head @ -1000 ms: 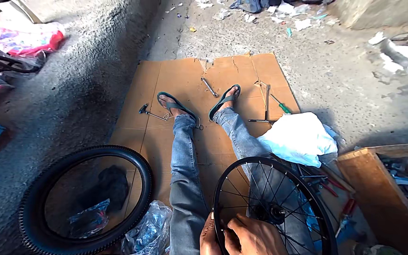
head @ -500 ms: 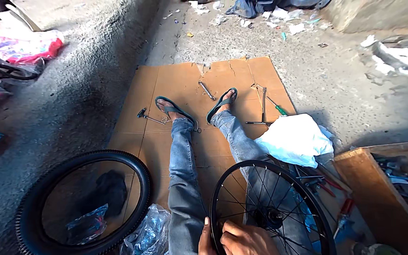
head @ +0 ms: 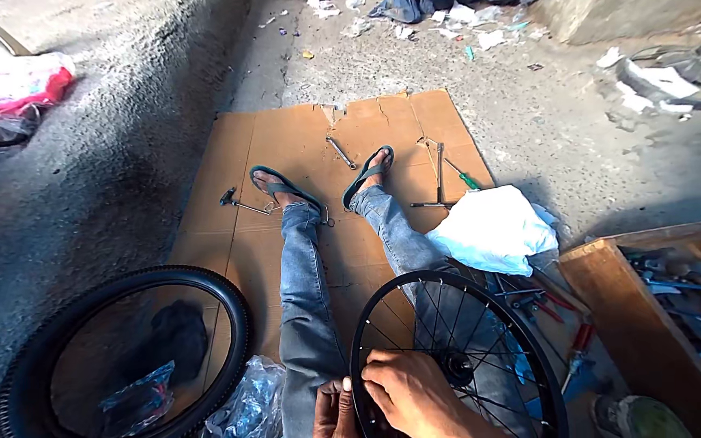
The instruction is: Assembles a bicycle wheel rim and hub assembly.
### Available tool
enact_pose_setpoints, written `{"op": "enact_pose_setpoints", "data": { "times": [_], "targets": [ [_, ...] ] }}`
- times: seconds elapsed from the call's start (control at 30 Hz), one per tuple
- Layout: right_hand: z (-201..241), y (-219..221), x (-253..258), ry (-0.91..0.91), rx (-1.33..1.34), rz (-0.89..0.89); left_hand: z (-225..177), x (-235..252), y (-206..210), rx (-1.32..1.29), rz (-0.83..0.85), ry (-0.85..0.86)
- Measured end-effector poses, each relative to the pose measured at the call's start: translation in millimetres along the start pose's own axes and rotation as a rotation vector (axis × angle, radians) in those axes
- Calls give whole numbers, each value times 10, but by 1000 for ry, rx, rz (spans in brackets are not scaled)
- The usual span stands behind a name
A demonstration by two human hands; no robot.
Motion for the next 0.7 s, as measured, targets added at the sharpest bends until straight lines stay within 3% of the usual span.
{"op": "enact_pose_setpoints", "data": {
  "times": [0.13,0.43,0.7],
  "targets": [
    [19,-93,41,59,14,132,-20,45,-121,142,70,124],
    [-79,-167,128,159,225,377,-138,-113,-37,185,175,37],
    [-95,-199,115,142,134,337,-128,-6,-71,186,74,24]
  ]
}}
Point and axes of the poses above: each hand's wrist, its own x-axis towards the middle knuckle, its own y-axis out of the palm, z = x × y, the point moved 1 cm from there along x, towards the middle knuckle, and after that the axes turned 8 degrees about -z, right-handed, at the moved point
